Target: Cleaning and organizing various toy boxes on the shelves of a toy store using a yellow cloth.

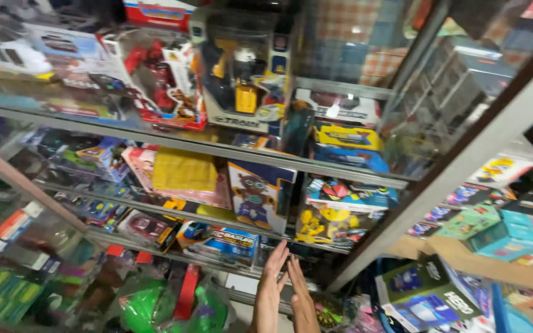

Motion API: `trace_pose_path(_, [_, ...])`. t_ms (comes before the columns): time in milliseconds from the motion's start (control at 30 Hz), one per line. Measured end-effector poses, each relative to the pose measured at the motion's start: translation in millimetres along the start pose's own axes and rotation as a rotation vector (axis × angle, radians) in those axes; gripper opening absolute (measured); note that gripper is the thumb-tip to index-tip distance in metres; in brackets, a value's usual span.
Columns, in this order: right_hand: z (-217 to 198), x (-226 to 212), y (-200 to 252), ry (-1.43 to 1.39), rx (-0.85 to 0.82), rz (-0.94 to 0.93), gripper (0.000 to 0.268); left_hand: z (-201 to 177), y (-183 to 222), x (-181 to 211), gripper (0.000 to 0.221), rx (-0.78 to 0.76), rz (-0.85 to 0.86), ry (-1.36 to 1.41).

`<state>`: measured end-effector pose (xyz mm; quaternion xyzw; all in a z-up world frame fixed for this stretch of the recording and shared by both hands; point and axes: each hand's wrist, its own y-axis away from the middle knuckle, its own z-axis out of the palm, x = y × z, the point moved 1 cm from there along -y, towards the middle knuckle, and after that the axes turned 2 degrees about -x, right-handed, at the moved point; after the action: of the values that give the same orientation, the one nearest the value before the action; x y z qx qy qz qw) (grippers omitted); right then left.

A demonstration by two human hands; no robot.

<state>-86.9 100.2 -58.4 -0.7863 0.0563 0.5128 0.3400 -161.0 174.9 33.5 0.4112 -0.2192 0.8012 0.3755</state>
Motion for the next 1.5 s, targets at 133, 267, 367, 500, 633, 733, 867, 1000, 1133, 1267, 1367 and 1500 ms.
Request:
trace_pose_path(133, [54.6, -24.0, -29.9, -1.257, 0.056, 0.450, 0.077, -54.5, 15.5, 3.9, 0.065, -0.196, 0.441, -0.855])
trace_pose_path(267, [85.5, -40.5, -73.3, -1.400, 0.062, 0.712, 0.069, -116.2, 8.7, 58.8, 0.055, -0.105, 0.397, -1.104])
trace_pose_path(367, [105.2, -68.3, -109.5, -1.073, 0.084, 0.720, 0.059, -170.4, -14.3, 97.8, 0.047, 0.278, -0.086, -0.560])
trace_pose_path(500, [143.5, -93.5, -171.6, -0.963, 0.205, 0.558, 0.048, -228.0, -79.4, 156.0, 0.048, 0.592, 0.315, -0.171])
trace_pose_path(633, [175.0, -95.9, -242.5, -0.961, 0.310, 0.637, 0.035, -226.6, -127.5, 203.4, 0.054, 0.482, 0.093, -0.013])
trace_pose_path(733, [179.2, -102.9, -272.5, -0.958, 0.315, 0.666, 0.029, -241.7, -147.0, 198.6, 0.048, 0.526, 0.083, -0.007])
trace_pose_path(867, [182.3, -71.5, -283.4, -1.019, 0.323, 0.588, 0.024, -276.0, -166.1, 175.5, 0.041, 0.493, 0.169, 0.020])
trace_pose_path(1000, [172.6, -91.4, -276.1, -1.085, 0.330, 0.518, 0.020, -256.6, -142.2, 195.9, 0.042, 0.237, 0.093, 0.381])
trace_pose_path(1133, [157.5, -135.5, -259.2, -1.106, 0.285, 0.564, 0.028, -203.6, -95.1, 254.2, 0.052, 0.186, 0.014, 0.629])
trace_pose_path(1267, [143.5, -62.2, -209.5, -1.069, 0.212, 0.544, 0.031, -237.4, -91.4, 211.1, 0.050, 0.309, -0.142, 0.248])
trace_pose_path(1367, [121.2, -80.3, -181.5, -0.844, 0.160, 0.546, 0.035, -225.1, -70.0, 201.0, 0.051, 0.268, 0.031, 0.027])
trace_pose_path(1500, [79.1, -99.3, -138.0, -0.575, 0.166, 0.391, 0.067, -190.2, -39.7, 181.1, 0.048, 0.237, 0.026, -0.030])
